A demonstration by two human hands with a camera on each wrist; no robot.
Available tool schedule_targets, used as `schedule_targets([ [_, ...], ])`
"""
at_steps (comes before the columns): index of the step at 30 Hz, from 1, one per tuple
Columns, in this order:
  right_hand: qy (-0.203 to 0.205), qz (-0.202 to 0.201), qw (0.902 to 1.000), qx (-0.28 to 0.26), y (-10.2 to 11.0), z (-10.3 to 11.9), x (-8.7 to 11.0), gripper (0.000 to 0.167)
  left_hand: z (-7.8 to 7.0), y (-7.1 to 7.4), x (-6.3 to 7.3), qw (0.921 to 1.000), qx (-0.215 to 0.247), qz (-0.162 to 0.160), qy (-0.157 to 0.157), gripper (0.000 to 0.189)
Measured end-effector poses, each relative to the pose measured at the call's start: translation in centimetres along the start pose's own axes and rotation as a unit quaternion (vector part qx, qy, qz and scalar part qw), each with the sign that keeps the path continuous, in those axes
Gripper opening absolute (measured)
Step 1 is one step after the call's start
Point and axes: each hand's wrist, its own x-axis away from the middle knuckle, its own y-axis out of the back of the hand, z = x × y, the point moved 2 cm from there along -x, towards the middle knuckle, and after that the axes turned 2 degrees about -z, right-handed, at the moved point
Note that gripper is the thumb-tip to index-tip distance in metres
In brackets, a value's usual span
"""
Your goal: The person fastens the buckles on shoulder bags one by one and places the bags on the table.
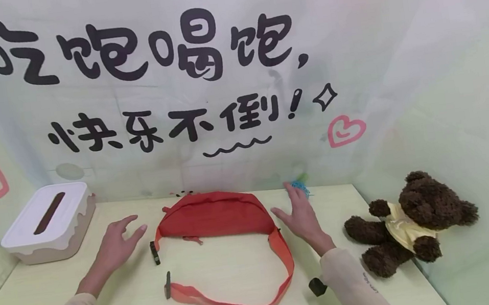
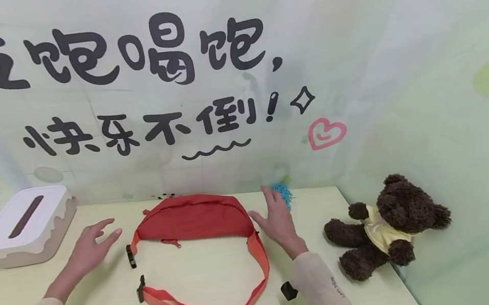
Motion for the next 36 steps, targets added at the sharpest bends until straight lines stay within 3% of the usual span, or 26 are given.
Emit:
schedule_targets([
  [4,0.007,0.002,1.0000,-0.003,-0.2,0.5,0.1,0.083,0.3,0.1,-0.1,0.9971,0.047,0.048,0.035,0.075],
  [8,0.006,0.016,0.9997,-0.018,-0.5,1.0,0.3,0.085,0.8,-0.2,-0.1,0.9848,0.113,0.111,0.071,0.080],
  [12,0.000,0.028,0.9991,-0.032,-0.9,1.4,0.5,0.084,0.9,-0.4,0.1,0.9755,0.145,0.145,0.079,0.075],
  [25,-0.035,0.078,0.9924,-0.088,-2.2,4.1,1.3,0.088,0.3,-0.6,0.5,0.9714,0.155,0.167,0.066,0.068],
  [30,-0.019,0.112,0.9885,-0.099,-3.0,5.3,2.0,0.083,0.1,-0.8,0.7,0.9694,0.162,0.174,0.060,0.064],
  [36,0.018,0.148,0.9808,-0.125,-3.9,6.8,2.9,0.079,-0.1,-1.1,0.8,0.9669,0.161,0.196,0.028,0.056],
])
